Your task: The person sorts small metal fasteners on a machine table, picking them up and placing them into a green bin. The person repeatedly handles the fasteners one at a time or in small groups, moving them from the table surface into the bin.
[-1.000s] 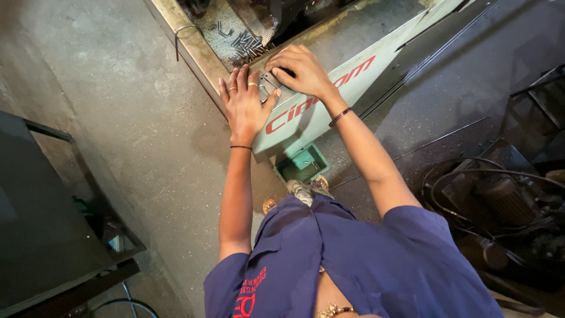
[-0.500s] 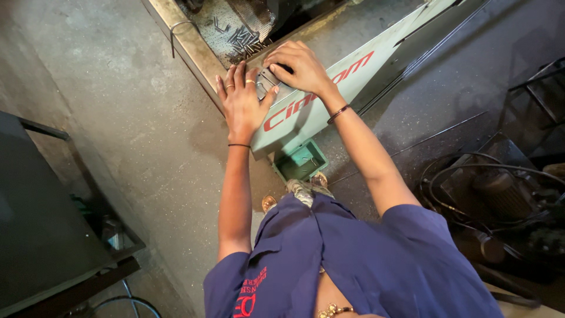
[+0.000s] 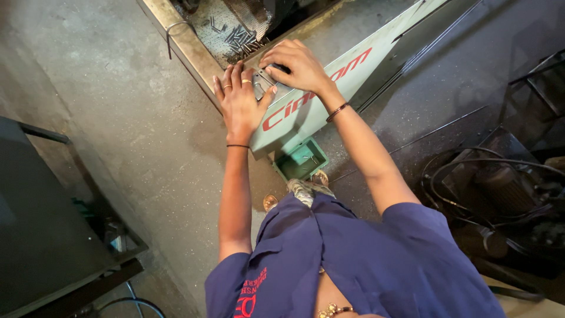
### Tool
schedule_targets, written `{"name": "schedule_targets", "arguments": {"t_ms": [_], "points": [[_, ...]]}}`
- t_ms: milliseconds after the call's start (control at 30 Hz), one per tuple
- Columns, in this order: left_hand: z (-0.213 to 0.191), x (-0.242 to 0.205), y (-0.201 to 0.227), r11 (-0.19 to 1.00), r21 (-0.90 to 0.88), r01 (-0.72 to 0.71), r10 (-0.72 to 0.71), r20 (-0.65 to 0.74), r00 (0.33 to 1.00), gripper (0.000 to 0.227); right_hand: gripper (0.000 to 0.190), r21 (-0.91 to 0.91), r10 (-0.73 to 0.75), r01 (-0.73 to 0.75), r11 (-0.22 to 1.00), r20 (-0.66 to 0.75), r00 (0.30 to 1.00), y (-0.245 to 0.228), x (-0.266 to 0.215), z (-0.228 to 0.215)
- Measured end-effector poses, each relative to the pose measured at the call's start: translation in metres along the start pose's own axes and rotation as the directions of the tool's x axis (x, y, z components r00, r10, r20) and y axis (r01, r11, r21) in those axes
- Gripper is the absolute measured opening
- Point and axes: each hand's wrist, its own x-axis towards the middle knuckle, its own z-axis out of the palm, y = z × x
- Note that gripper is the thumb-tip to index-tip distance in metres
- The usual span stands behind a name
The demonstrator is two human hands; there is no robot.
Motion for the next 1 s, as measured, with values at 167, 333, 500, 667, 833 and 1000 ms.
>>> {"name": "schedule_targets", "arguments": {"t_ms": [167, 333, 500, 667, 833, 1000], "points": [[0.003, -0.001, -0.001, 1.0, -0.022, 0.006, -0.006, -0.009, 1.0, 0.071, 0.016, -0.008, 0.009, -0.009, 1.0, -0.011, 1.0, -0.001, 0.0, 0.001], [0.012, -0.001, -0.01, 0.998, 0.009, -0.056, 0.057, -0.09, 0.994, 0.061, 0.017, 0.0, 0.008, -0.008, 1.0, -0.007, 1.0, -0.001, -0.001, 0.0], [0.019, -0.003, -0.021, 0.982, -0.186, -0.011, -0.018, -0.152, 0.988, 0.037, 0.02, -0.046, 0.026, -0.025, 0.999, 0.018, 0.999, 0.0, 0.0, 0.002], [0.023, 0.001, -0.023, 0.992, -0.125, -0.023, 0.001, -0.174, 0.985, 0.029, 0.018, -0.011, -0.004, 0.004, 1.0, -0.003, 1.0, 0.001, 0.0, 0.001], [0.025, 0.0, -0.023, 0.992, -0.121, -0.02, 0.001, -0.157, 0.988, 0.028, 0.016, -0.009, 0.012, -0.012, 1.0, 0.003, 1.0, 0.0, 0.0, 0.001], [0.024, 0.001, -0.02, 0.993, -0.119, -0.017, -0.003, -0.173, 0.985, 0.033, 0.015, 0.003, 0.005, -0.005, 1.0, -0.011, 1.0, -0.001, 0.0, 0.001]]}}
